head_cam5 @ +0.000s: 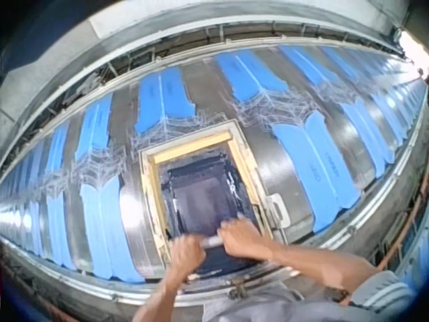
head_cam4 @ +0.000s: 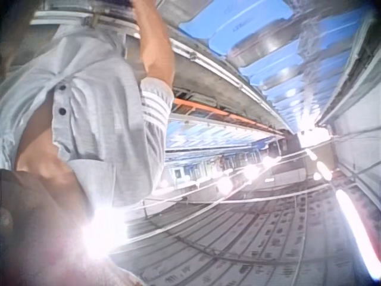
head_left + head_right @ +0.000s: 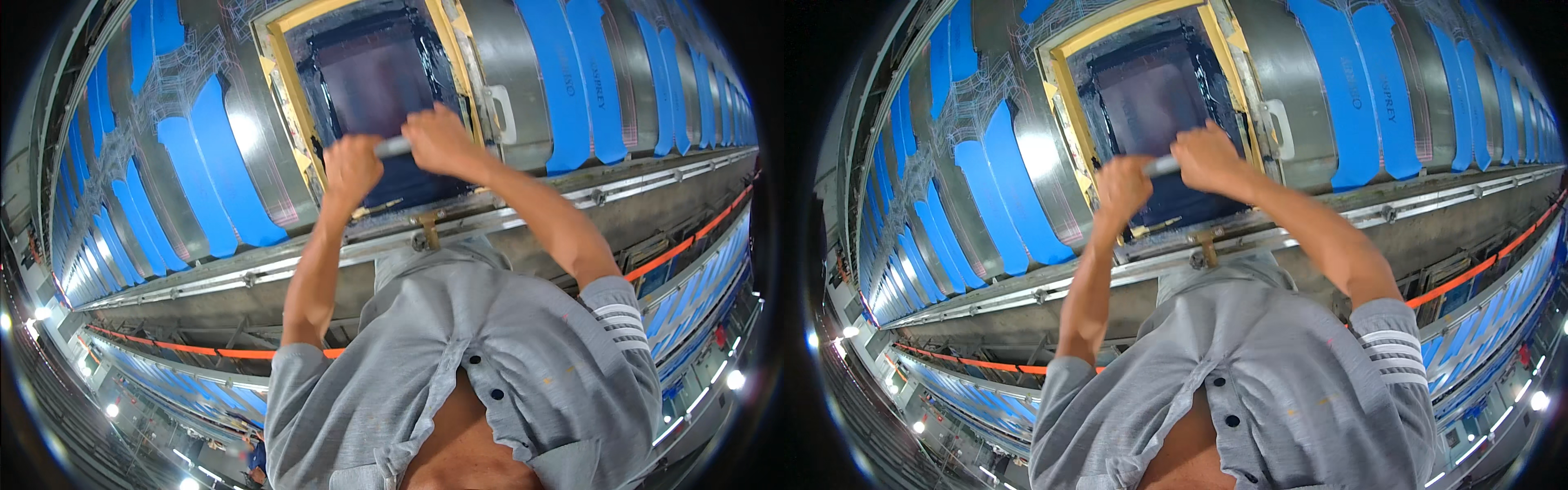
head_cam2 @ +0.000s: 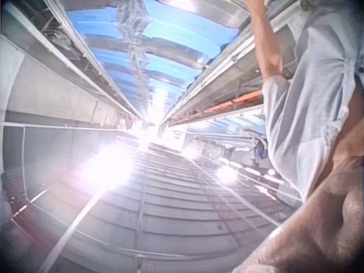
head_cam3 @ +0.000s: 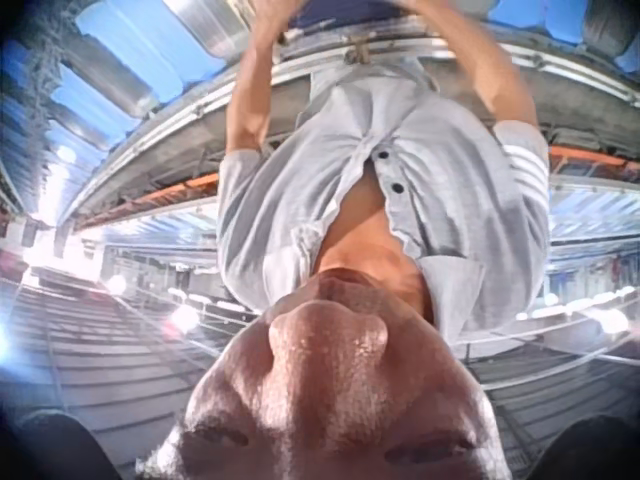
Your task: The person uses a squeegee to spread dark ink across a screen printing frame mounted above a blue Osprey-branded surface. The person repeatedly pulls the squeegee across the screen to distribute ink evenly, then lifts the frame to inspect the result before continuing the process.
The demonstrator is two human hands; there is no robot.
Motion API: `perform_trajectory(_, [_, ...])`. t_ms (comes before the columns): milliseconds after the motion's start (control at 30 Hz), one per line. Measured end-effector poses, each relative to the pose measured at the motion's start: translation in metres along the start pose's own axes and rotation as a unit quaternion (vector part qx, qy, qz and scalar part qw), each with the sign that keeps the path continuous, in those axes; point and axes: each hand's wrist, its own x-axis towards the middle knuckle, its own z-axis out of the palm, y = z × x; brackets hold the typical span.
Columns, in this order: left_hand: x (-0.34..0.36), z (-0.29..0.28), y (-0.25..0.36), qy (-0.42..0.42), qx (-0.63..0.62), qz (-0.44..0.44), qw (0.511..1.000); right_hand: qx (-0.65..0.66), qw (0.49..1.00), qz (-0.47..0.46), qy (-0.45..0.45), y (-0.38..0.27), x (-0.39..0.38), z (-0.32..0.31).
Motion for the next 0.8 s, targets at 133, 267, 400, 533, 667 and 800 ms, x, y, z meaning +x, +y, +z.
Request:
perform_trajectory(133, [0.138,-0.036,-0.037,0.045,0.062,-0.008,0.997,-0.062,0.996,-0.026,0.050,0.066,0.130,-0.052])
perform_trajectory(267, [0.199,-0.047,-0.055,0.059,0.066,0.010,0.996,-0.061,0.996,-0.012,0.060,0.092,0.184,-0.071])
perform_trajectory(400, [0.138,-0.024,-0.040,0.088,0.008,0.009,0.996,-0.059,0.996,-0.017,0.070,0.062,0.130,-0.046])
perform_trajectory(533, [0.014,0.012,0.001,0.082,-0.029,0.019,0.996,-0.020,0.994,-0.030,0.098,0.010,0.011,0.005])
perform_trajectory(667, [-0.088,0.047,0.036,0.102,-0.064,0.035,0.992,0.017,0.999,-0.014,0.032,-0.032,-0.082,0.041])
perform_trajectory(800, [-0.110,0.047,0.049,0.096,-0.061,0.021,0.993,0.153,0.988,-0.025,-0.020,-0.020,-0.103,0.026])
